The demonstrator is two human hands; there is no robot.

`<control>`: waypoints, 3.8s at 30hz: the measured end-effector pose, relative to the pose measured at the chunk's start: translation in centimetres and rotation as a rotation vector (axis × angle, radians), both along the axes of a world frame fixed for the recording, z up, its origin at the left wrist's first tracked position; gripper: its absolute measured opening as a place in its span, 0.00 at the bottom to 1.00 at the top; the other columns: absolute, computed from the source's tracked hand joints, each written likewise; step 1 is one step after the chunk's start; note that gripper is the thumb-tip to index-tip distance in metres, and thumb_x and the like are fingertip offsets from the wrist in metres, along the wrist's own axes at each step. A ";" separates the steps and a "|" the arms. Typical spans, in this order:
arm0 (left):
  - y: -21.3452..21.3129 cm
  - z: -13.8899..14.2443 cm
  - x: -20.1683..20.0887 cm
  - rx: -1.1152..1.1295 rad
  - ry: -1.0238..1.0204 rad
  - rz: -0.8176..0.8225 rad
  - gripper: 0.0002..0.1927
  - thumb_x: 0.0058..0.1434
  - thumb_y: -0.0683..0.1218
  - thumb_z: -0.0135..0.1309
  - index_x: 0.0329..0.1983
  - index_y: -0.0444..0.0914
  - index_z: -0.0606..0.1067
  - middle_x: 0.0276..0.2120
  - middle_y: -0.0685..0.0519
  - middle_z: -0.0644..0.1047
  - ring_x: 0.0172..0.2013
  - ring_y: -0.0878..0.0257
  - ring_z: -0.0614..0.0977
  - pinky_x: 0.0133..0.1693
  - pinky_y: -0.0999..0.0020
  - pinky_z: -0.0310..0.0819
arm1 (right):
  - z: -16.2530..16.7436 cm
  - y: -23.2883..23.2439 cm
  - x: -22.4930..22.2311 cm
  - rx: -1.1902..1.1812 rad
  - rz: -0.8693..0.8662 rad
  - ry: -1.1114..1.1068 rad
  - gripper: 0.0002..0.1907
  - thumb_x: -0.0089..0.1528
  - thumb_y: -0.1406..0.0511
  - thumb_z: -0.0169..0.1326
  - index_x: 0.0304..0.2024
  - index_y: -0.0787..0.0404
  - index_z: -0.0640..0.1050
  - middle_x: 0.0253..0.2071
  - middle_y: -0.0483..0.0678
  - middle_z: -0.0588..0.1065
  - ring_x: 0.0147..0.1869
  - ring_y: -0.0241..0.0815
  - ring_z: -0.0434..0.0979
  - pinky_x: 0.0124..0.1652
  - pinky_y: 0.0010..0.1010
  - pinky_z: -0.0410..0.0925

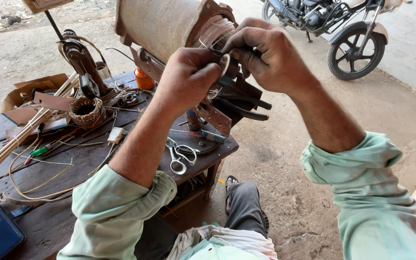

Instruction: The person strips a short wire, then wraps a coil on a cylindrical core with black electrical tape, repeatedly adjusting and securing the tape. The person uses scissors to cut the tape and continues wrapping the coil.

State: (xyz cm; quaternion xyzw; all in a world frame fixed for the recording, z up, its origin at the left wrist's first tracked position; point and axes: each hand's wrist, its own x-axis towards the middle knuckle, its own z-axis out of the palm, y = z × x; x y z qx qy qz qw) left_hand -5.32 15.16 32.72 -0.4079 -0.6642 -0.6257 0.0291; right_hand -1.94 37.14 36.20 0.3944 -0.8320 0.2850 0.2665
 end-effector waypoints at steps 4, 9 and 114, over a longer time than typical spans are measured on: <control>0.4 -1.0 -0.4 0.211 -0.310 -0.167 0.12 0.68 0.43 0.51 0.38 0.30 0.82 0.22 0.57 0.75 0.17 0.73 0.70 0.18 0.75 0.62 | -0.9 0.2 -0.3 0.016 -0.027 0.166 0.05 0.70 0.75 0.62 0.46 0.64 0.80 0.42 0.47 0.75 0.44 0.38 0.78 0.43 0.31 0.72; 0.8 -0.7 -1.0 0.291 -0.505 -0.232 0.14 0.67 0.46 0.48 0.29 0.34 0.78 0.19 0.55 0.74 0.12 0.73 0.68 0.12 0.75 0.60 | -1.8 0.2 -0.3 -0.001 0.011 0.248 0.04 0.72 0.75 0.60 0.47 0.63 0.79 0.44 0.46 0.76 0.45 0.37 0.81 0.43 0.27 0.75; -2.3 4.8 -6.5 -0.122 0.718 0.157 0.27 0.49 0.56 0.77 0.48 0.41 0.83 0.47 0.54 0.81 0.58 0.52 0.75 0.61 0.53 0.70 | 2.6 -1.0 -2.0 -0.157 -0.154 0.158 0.05 0.68 0.73 0.63 0.46 0.62 0.84 0.40 0.45 0.79 0.40 0.31 0.74 0.40 0.22 0.67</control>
